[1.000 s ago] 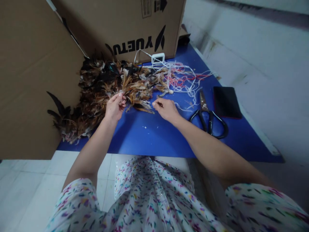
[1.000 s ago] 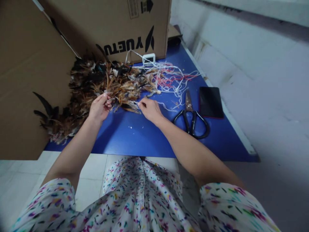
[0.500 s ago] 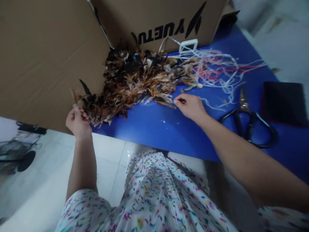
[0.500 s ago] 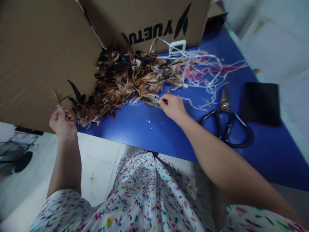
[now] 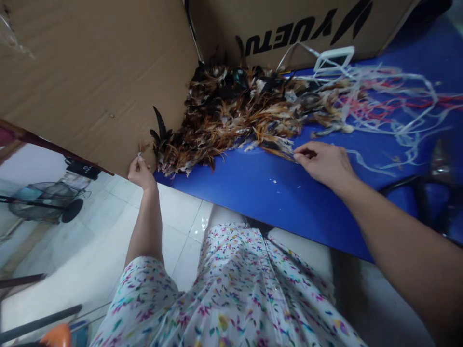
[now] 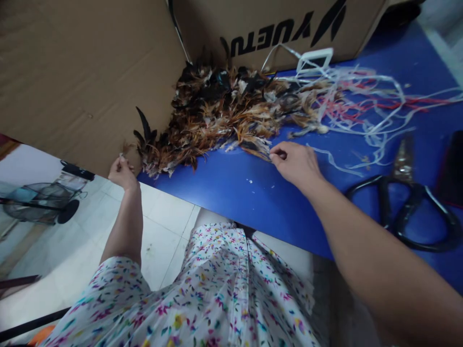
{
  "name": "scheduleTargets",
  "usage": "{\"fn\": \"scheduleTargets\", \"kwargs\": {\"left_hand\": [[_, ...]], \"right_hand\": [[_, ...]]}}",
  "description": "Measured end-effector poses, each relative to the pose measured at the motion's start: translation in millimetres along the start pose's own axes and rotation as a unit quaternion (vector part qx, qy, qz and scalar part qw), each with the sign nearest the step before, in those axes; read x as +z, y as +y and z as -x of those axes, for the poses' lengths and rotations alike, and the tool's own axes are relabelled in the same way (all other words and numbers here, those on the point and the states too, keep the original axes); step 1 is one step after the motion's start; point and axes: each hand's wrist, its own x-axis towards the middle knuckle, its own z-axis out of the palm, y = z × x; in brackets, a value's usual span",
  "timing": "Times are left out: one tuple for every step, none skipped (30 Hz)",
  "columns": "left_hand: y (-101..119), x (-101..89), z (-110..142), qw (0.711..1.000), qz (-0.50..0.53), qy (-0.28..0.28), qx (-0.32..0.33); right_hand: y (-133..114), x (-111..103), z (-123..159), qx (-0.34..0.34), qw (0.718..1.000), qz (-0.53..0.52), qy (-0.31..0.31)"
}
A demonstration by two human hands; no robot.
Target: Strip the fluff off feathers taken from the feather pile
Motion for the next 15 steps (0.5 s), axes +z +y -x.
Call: {"fn": "scheduleTargets", "kwargs": {"left_hand": [[-2.0, 1.7, 1.0, 1.0, -0.016, -0.003, 0.008], [-2.8, 3.2, 2.3, 0.999, -0.034, -0.008, 0.02], [-2.4, 4.6, 4.2, 0.998, -0.055, -0.014, 0.037], [-0.8, 5.8, 6.7, 0.995, -0.074, -0.019, 0.059], [2.1, 7.1, 10.0, 0.992, -0.094, -0.022, 0.085], [6.1, 8.2, 13.9, 0.985, -0.12, -0.022, 0.119], [10.7, 9.3, 18.4, 0.977, -0.143, -0.021, 0.154], [15.6, 10.2, 23.3, 0.969, -0.162, -0.022, 0.186], [20.3, 11.0, 28.5, 0.961, -0.179, -0.024, 0.211], [24.2, 11.6, 33.7, 0.953, -0.19, -0.031, 0.233], [26.9, 12.0, 38.7, 0.947, -0.193, -0.039, 0.255], [28.1, 12.2, 43.3, 0.941, -0.192, -0.048, 0.274], [27.5, 12.2, 47.5, 0.937, -0.187, -0.056, 0.289], [25.4, 11.9, 50.9, 0.935, -0.182, -0.061, 0.299], [21.9, 11.6, 53.7, 0.934, -0.181, -0.064, 0.302]], "right_hand": [[0.1, -0.2, -0.1, 0.002, 1.0, 0.001, -0.003], [0.4, -0.1, -0.2, 0.003, 1.0, 0.001, -0.007], [0.9, 0.2, -0.5, 0.003, 1.0, 0.003, -0.009], [1.7, 0.9, -0.9, 0.003, 1.0, 0.005, -0.008], [2.7, 1.8, -1.4, 0.001, 1.0, 0.008, -0.003], [3.9, 2.8, -1.9, -0.003, 1.0, 0.01, 0.002], [5.3, 3.9, -2.5, -0.008, 1.0, 0.011, 0.006], [6.8, 4.9, -3.0, -0.014, 1.0, 0.011, 0.008], [8.3, 5.8, -3.6, -0.02, 1.0, 0.01, 0.008], [9.7, 6.4, -4.1, -0.025, 1.0, 0.007, 0.007], [11.0, 6.8, -4.6, -0.028, 1.0, 0.005, 0.007], [12.2, 7.1, -5.0, -0.031, 1.0, 0.003, 0.007], [13.4, 7.3, -5.4, -0.033, 0.999, 0.0, 0.007], [14.7, 7.5, -5.8, -0.036, 0.999, -0.004, 0.008], [16.3, 7.9, -6.2, -0.04, 0.999, -0.009, 0.009]]}}
